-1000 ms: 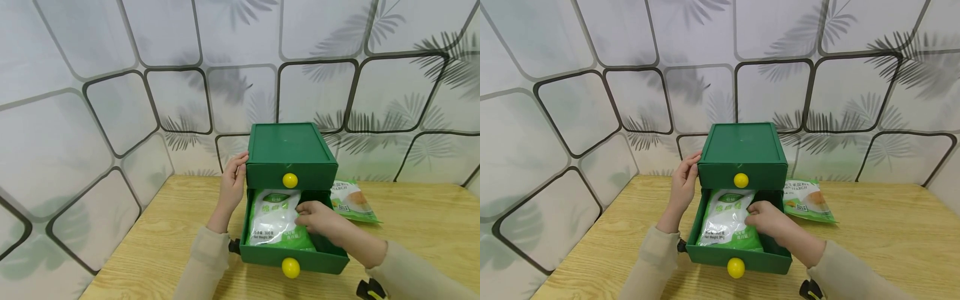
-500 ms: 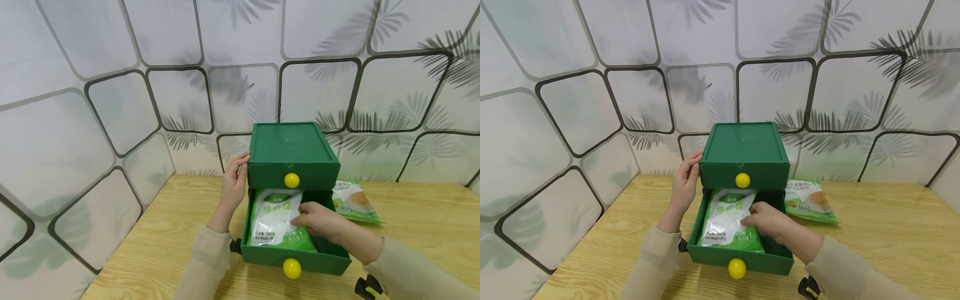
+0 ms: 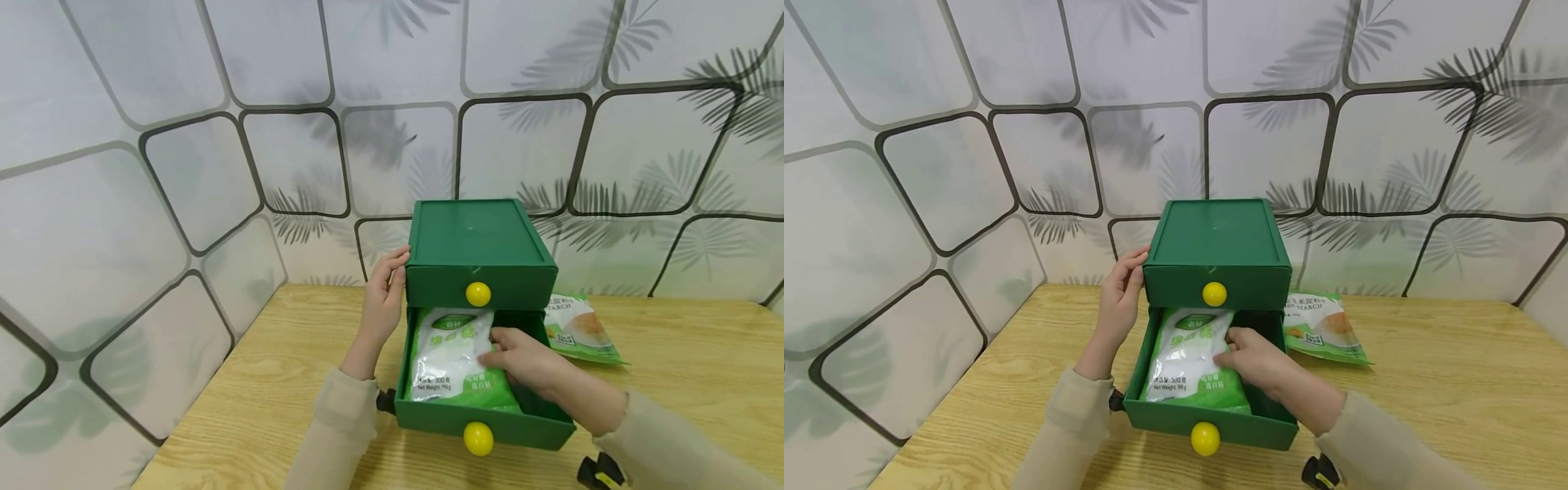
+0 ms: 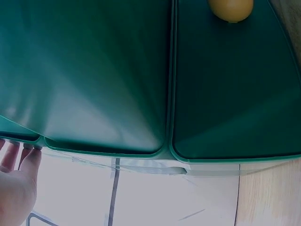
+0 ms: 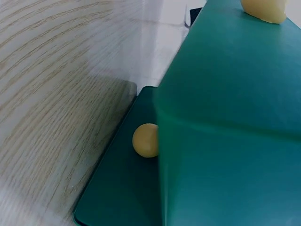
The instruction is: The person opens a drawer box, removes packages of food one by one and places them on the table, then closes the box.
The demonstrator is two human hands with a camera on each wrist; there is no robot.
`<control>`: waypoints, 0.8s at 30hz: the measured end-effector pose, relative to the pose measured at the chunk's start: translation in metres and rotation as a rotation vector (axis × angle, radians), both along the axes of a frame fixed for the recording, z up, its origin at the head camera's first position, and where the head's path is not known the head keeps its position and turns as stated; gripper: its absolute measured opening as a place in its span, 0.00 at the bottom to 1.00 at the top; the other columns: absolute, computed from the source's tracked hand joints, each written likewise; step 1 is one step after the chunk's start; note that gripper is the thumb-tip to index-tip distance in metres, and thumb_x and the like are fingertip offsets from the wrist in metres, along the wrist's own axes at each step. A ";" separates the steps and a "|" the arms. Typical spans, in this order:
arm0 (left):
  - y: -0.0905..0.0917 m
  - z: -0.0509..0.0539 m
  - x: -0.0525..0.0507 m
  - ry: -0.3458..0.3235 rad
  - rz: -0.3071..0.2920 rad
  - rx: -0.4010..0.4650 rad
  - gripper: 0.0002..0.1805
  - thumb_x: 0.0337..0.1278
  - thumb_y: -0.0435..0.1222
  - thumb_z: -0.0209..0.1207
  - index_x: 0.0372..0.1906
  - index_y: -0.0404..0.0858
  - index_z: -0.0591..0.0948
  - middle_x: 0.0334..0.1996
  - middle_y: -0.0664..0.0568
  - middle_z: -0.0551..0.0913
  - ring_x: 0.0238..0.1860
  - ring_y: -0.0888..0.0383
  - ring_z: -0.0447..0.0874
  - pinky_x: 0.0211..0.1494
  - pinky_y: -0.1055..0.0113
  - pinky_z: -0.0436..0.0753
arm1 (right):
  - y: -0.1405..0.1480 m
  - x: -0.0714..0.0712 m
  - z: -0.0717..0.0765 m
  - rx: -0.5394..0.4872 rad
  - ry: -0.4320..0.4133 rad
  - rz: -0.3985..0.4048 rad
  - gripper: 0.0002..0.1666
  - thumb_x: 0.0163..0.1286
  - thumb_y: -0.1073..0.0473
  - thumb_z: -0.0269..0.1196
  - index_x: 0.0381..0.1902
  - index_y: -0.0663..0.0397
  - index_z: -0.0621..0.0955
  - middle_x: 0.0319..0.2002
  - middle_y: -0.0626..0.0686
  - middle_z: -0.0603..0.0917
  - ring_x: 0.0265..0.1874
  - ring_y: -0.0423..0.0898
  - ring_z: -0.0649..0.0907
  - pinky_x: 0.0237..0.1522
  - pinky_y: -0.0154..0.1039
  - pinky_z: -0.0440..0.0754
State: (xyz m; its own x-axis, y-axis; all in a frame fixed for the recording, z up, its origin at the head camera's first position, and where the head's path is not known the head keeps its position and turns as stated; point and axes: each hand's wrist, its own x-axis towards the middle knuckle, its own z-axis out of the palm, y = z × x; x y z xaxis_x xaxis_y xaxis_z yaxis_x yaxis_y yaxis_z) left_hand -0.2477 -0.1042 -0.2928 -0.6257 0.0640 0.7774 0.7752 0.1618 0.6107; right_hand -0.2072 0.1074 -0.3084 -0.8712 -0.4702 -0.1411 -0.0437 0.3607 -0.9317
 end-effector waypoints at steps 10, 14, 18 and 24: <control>-0.003 -0.013 -0.016 0.016 -0.008 0.003 0.13 0.62 0.23 0.41 0.48 0.21 0.72 0.53 0.35 0.69 0.57 0.45 0.64 0.57 0.56 0.66 | 0.002 0.000 0.000 -0.063 -0.009 -0.017 0.29 0.66 0.64 0.50 0.59 0.78 0.56 0.44 0.59 0.75 0.38 0.46 0.75 0.43 0.42 0.73; -0.005 -0.019 -0.024 0.026 -0.011 -0.002 0.14 0.64 0.26 0.41 0.49 0.24 0.72 0.54 0.38 0.69 0.58 0.48 0.64 0.57 0.58 0.66 | 0.003 0.000 0.000 -0.102 -0.009 -0.016 0.28 0.67 0.64 0.50 0.58 0.78 0.57 0.43 0.59 0.76 0.37 0.46 0.76 0.42 0.41 0.74; -0.005 -0.018 -0.023 0.028 -0.009 -0.006 0.14 0.64 0.26 0.41 0.49 0.24 0.72 0.54 0.38 0.69 0.58 0.49 0.64 0.57 0.59 0.66 | 0.004 0.001 0.001 -0.162 -0.016 -0.007 0.26 0.67 0.64 0.49 0.56 0.77 0.60 0.39 0.56 0.77 0.35 0.45 0.77 0.40 0.40 0.75; -0.002 -0.007 -0.010 0.012 -0.005 0.000 0.13 0.62 0.22 0.41 0.48 0.20 0.71 0.53 0.33 0.68 0.57 0.44 0.64 0.57 0.56 0.65 | 0.006 0.002 0.000 -0.224 -0.028 -0.010 0.21 0.67 0.65 0.48 0.52 0.78 0.62 0.33 0.53 0.78 0.30 0.43 0.78 0.35 0.38 0.77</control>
State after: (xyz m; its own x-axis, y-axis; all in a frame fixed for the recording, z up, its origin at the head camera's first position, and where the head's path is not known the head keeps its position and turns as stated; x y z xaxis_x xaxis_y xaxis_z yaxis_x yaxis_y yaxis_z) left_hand -0.2578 -0.1059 -0.2995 -0.6162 0.0670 0.7847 0.7832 0.1575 0.6015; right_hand -0.2056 0.1134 -0.3081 -0.8732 -0.4837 -0.0586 -0.0141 0.1454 -0.9893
